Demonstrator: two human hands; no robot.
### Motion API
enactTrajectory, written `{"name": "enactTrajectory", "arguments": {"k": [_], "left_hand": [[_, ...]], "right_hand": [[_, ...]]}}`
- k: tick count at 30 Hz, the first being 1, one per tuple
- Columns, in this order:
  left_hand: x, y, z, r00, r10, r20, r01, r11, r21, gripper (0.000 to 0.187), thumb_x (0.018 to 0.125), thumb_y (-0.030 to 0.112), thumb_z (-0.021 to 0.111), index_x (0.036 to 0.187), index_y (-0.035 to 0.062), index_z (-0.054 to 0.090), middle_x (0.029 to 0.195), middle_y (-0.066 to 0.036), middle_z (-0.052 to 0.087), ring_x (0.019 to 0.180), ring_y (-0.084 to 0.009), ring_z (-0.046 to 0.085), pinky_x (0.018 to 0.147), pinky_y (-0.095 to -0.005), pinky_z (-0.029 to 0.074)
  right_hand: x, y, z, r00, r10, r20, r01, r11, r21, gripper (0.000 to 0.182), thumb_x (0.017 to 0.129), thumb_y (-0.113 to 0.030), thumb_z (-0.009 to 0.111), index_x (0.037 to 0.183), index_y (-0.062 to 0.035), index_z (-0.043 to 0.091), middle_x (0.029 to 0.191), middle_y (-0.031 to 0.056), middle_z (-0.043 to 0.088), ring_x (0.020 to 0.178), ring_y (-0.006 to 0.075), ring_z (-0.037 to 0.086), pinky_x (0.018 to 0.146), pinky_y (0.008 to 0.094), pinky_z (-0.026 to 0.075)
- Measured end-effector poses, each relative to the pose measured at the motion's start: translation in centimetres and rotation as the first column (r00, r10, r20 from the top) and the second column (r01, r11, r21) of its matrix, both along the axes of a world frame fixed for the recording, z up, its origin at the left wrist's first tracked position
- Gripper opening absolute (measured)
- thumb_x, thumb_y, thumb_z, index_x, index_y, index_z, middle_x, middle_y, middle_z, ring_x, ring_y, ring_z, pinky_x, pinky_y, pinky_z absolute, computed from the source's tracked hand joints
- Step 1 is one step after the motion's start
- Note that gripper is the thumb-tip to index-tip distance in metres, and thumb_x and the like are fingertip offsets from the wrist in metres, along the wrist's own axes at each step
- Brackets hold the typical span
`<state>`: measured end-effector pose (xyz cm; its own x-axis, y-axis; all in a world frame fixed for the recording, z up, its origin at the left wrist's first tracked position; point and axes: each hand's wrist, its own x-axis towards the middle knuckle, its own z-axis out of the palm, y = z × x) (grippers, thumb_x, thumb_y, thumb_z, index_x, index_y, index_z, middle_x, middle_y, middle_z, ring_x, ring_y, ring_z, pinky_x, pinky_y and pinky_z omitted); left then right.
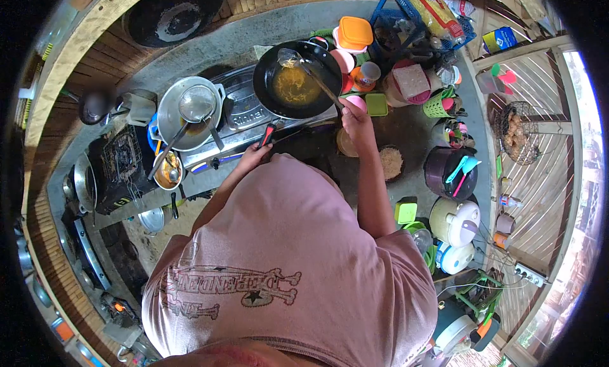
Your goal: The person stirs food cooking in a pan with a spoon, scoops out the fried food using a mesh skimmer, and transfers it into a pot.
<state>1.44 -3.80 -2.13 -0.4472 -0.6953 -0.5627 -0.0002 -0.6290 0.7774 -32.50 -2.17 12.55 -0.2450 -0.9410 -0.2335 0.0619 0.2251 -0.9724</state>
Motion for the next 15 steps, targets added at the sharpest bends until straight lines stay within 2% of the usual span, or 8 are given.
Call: {"name": "enactTrajectory", "arguments": {"k": [8,11,13,15], "left_hand": [[0.2,-0.1,0.2,0.999,-0.024,0.046,0.024,1.0,0.007,0.024,0.095,0.028,0.067,0.08,0.0173,0.053,0.061,0.008,0.044,0.052,-0.0057,0.038,0.048,-0.0247,0.027],[0.2,-0.1,-0.3,1.0,-0.008,0.017,0.008,0.999,0.043,0.024,0.095,0.029,0.068,0.08,0.0174,0.053,0.061,0.008,0.044,0.052,-0.0058,0.039,0.048,-0.025,0.028],[0.2,-0.2,0.1,0.999,-0.011,0.04,0.009,0.999,0.031,0.024,0.095,0.029,0.068,0.08,0.0173,0.053,0.061,0.008,0.044,0.052,-0.0059,0.039,0.048,-0.0251,0.028],[0.1,-0.2,0.0,0.998,-0.017,0.063,0.016,1.0,0.019,0.024,0.094,0.028,0.069,0.08,0.0172,0.053,0.061,0.008,0.044,0.052,-0.006,0.04,0.048,-0.0253,0.028]], "right_hand": [[-0.1,-0.2,-1.2,1.0,0.018,-0.01,-0.018,1.0,-0.005,0.033,0.102,-0.014,0.052,0.132,-0.0058,0.061,0.07,-0.006,0.049,0.057,0.0031,0.04,0.052,0.0193,0.032],[-0.4,-0.8,-3.3,1.0,-0.018,0.001,0.018,1.0,-0.014,0.033,0.101,-0.016,0.055,0.131,-0.0048,0.062,0.071,-0.0084,0.045,0.059,0.0023,0.039,0.052,0.0198,0.033],[-0.5,-1.4,-4.7,0.985,-0.173,0.012,0.171,0.981,0.087,0.031,0.101,-0.015,0.055,0.128,-0.0058,0.064,0.07,-0.0069,0.049,0.057,0.0041,0.041,0.051,0.0216,0.034],[-0.8,-2.1,-5.7,0.979,-0.199,-0.042,0.203,0.975,0.096,0.029,0.101,-0.015,0.055,0.127,-0.0067,0.065,0.07,-0.0055,0.051,0.055,0.0051,0.042,0.05,0.0227,0.034]]}}
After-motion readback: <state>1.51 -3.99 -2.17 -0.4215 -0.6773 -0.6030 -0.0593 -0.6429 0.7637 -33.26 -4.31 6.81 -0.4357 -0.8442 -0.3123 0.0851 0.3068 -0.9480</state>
